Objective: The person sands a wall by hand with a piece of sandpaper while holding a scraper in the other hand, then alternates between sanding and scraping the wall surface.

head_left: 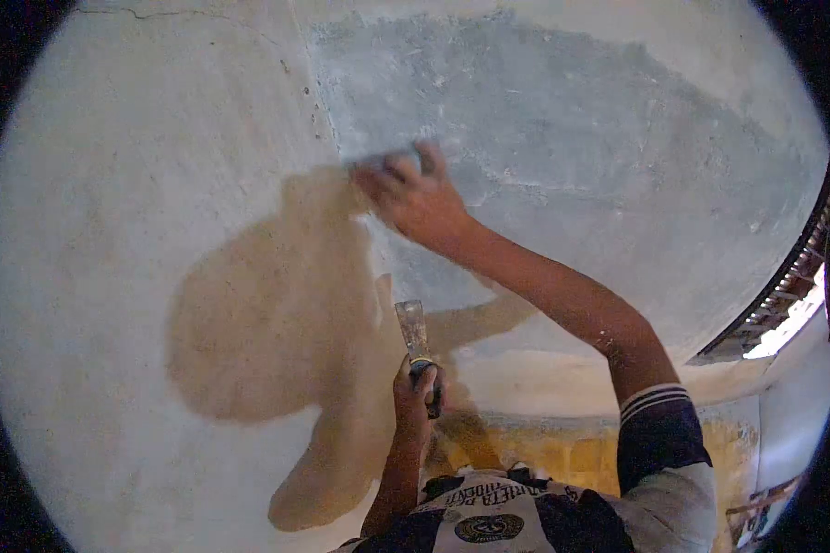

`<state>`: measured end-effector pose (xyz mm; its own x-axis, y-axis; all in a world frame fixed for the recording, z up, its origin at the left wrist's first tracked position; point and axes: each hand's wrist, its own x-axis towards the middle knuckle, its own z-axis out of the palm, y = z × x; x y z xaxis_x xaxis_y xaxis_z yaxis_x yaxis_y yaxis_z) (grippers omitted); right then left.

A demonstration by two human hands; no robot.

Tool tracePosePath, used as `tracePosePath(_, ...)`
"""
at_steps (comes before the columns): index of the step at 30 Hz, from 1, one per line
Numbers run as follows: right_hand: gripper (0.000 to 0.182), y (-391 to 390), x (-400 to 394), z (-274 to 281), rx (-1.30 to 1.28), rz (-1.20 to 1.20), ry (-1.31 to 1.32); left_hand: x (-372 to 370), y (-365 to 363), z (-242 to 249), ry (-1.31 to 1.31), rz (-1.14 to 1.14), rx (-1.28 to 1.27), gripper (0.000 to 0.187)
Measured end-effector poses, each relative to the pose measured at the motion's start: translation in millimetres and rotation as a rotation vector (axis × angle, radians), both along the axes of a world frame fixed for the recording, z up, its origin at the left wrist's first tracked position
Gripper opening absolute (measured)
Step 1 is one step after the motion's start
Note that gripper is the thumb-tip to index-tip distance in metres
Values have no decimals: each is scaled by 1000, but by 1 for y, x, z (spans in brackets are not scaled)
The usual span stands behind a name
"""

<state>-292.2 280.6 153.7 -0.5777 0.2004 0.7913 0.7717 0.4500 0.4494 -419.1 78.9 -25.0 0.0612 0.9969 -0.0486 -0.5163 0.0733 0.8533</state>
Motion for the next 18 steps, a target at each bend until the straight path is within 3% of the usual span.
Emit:
tracePosePath(4, 41, 12, 12, -4, 129, 22, -75, 3, -4, 7, 14, 34, -4, 29)
tracePosePath(7, 37, -8, 9, 41, 99, 27, 194, 2, -4, 12, 96, 30, -56, 28)
tracePosePath(10, 38, -3, 12, 17, 85, -33, -52, -1, 0, 2, 91, 19, 53, 26)
tracePosePath(13, 35, -5, 43, 2, 19, 47, 36, 2, -6, 17, 104, 71, -29, 22)
tracePosePath(16, 33, -43, 70, 21, 32, -162, 359, -2, -2, -1, 47, 21, 31, 22)
tracePosePath(18, 35, -58, 85, 16, 48, -206, 409, -2, 0, 2, 76, 17, 26, 21)
